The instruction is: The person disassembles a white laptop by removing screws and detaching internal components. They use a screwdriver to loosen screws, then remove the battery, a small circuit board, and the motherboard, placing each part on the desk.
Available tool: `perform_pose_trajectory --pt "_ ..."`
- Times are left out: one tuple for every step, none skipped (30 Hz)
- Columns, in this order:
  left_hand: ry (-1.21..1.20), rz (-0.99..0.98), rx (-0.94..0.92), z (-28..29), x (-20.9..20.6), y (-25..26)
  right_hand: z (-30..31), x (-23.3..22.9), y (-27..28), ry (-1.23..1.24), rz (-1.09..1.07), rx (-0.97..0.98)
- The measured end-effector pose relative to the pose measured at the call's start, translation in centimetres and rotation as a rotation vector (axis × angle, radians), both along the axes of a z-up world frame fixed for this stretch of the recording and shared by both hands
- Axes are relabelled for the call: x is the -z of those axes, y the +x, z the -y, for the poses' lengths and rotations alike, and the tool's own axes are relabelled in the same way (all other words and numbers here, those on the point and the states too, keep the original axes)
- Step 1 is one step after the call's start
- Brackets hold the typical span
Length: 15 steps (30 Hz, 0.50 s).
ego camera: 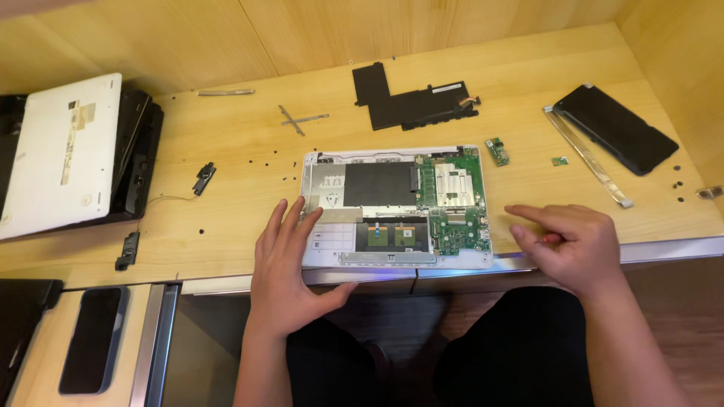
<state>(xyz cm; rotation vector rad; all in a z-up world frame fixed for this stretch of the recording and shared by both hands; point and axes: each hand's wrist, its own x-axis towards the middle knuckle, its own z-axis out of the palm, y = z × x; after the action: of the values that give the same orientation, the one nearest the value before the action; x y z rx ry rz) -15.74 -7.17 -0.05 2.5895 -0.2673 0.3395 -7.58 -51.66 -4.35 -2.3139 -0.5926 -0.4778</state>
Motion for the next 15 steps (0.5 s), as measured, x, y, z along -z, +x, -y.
perform_pose_trajectory --pt "0.006 0.003 -0.016 0.1 0.1 -0.2 0.2 0.3 -0.1 0.021 -0.015 0.014" --pt "0.013 0.017 -0.025 0.2 0.0 0.2 0.5 0.5 0.1 0.043 -0.019 0.035" --pt "0.014 0.016 -0.019 0.4 -0.1 0.4 0.6 0.5 -0.1 0.044 -0.02 0.04" --pt "0.007 -0.005 -0.056 0.6 -0.2 0.5 0.7 0.5 -0.1 0.051 0.008 0.025" --pt "0.0 -0.026 -0.092 0.8 -0.3 0.6 0.7 0.4 -0.2 0.058 0.037 0.01" --pt "0.002 -0.026 -0.09 1.8 0.1 0.7 0.8 0.7 -0.3 0.061 0.037 0.013" --pt "0.011 0.04 -0.1 2.7 0.5 0.7 0.8 0.9 -0.5 0.048 0.044 0.05" --pt "0.018 0.114 -0.111 3.6 0.8 1.1 0.9 1.0 -0.4 0.034 0.059 0.087" --pt "0.018 0.123 -0.109 5.1 0.2 1.7 0.8 1.4 0.0 0.035 0.067 0.09" --pt "0.018 0.202 -0.031 6.7 -0.3 2.0 1.0 1.9 0.0 0.039 0.078 0.125" --pt "0.018 0.281 0.046 8.3 -0.8 2.2 1.1 2.5 -0.1 0.043 0.089 0.16" --pt "0.018 0.282 0.042 9.1 -0.6 3.0 1.0 2.5 -0.1 0.042 0.09 0.156" --pt "-0.007 0.244 0.059 9.9 -0.4 3.8 1.0 2.4 -0.1 0.048 0.081 0.185" --pt "-0.027 0.202 0.08 10.5 -0.3 4.6 0.8 2.5 -0.3 0.059 0.067 0.219" --pt "-0.023 0.2 0.08 10.8 -0.2 5.0 0.7 2.5 -0.4 0.063 0.064 0.22"
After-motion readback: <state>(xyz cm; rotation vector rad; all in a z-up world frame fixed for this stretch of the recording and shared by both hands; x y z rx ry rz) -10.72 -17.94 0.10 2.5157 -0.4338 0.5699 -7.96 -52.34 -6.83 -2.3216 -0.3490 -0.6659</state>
